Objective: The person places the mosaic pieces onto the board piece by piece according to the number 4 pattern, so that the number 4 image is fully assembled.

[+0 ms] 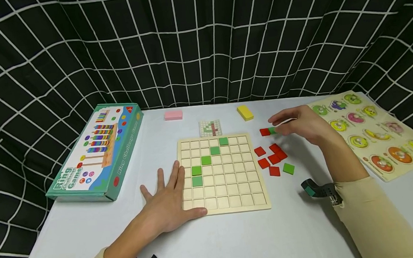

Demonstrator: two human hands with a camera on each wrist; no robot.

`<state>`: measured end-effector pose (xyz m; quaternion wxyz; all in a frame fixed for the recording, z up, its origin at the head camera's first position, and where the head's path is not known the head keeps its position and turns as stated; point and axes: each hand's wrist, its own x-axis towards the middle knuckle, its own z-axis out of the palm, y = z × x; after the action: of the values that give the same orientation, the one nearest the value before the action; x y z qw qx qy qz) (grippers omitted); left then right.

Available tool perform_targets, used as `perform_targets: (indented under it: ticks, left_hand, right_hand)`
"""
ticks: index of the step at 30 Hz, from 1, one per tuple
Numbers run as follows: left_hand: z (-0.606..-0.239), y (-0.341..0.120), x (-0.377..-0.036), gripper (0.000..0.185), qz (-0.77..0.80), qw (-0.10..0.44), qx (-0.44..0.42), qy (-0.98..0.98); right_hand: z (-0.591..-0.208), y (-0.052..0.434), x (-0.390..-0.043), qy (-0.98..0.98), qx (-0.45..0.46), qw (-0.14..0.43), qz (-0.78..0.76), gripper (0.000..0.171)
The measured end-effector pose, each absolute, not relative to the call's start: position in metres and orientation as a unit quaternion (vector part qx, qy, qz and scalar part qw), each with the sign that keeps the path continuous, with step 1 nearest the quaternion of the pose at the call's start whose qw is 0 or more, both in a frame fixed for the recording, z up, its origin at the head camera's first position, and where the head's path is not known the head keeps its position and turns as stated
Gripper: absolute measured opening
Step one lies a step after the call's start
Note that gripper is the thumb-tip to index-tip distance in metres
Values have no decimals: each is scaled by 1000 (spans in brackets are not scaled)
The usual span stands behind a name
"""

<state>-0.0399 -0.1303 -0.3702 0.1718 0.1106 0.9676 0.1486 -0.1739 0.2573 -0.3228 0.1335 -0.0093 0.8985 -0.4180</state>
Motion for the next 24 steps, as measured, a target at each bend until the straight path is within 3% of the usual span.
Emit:
perform_targets:
  ticks: [24]
  left_hand:
    - [-371,-131,-40,128,144,169,115,968]
  right_hand:
    - [-339,269,-112,887,-27,205,-412,32]
